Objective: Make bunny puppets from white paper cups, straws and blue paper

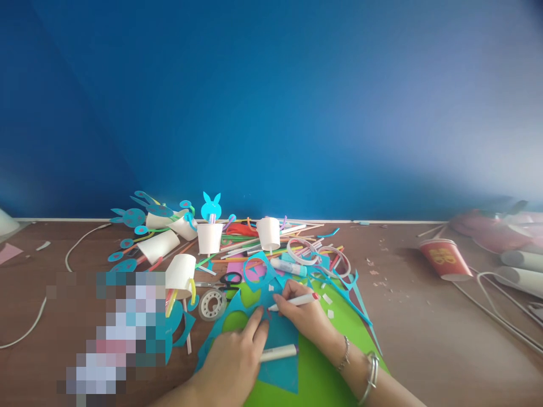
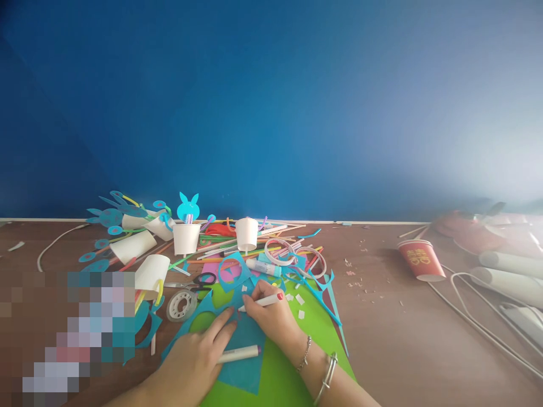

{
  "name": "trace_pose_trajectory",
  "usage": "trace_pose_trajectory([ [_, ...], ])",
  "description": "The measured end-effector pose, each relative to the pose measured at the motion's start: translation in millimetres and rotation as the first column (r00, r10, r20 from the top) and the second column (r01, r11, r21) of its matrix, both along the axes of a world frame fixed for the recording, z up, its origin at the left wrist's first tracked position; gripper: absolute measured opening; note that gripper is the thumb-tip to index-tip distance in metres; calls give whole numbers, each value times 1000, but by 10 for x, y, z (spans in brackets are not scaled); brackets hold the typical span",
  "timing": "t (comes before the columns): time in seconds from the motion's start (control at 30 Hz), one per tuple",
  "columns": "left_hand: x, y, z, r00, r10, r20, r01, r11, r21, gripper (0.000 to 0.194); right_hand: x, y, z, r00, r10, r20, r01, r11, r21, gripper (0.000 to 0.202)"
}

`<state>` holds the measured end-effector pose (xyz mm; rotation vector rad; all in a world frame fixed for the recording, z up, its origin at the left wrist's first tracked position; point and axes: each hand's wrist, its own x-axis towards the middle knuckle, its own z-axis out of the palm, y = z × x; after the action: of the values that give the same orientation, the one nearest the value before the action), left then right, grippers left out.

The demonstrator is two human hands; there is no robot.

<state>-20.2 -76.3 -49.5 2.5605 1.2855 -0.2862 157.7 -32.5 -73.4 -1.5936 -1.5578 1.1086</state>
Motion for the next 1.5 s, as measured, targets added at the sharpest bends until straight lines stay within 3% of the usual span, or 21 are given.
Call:
trace_pose_trajectory([
  [0.87,-3,-6,-5,1000,-4,-1,4,1000,6,66,23,14,19,1000,22,10,-22,1000,22,23],
  [1.1,-6,-4,-10,1000,1,11,-1,1000,-11,67,26,16,-14,996,1,-91,-3,1000,-31,22],
  [1.5,-9,-11,31,1000,5,-27,-5,1000,-13,66,22,12,4,1000,21,-8,-21,1000,-14,22],
])
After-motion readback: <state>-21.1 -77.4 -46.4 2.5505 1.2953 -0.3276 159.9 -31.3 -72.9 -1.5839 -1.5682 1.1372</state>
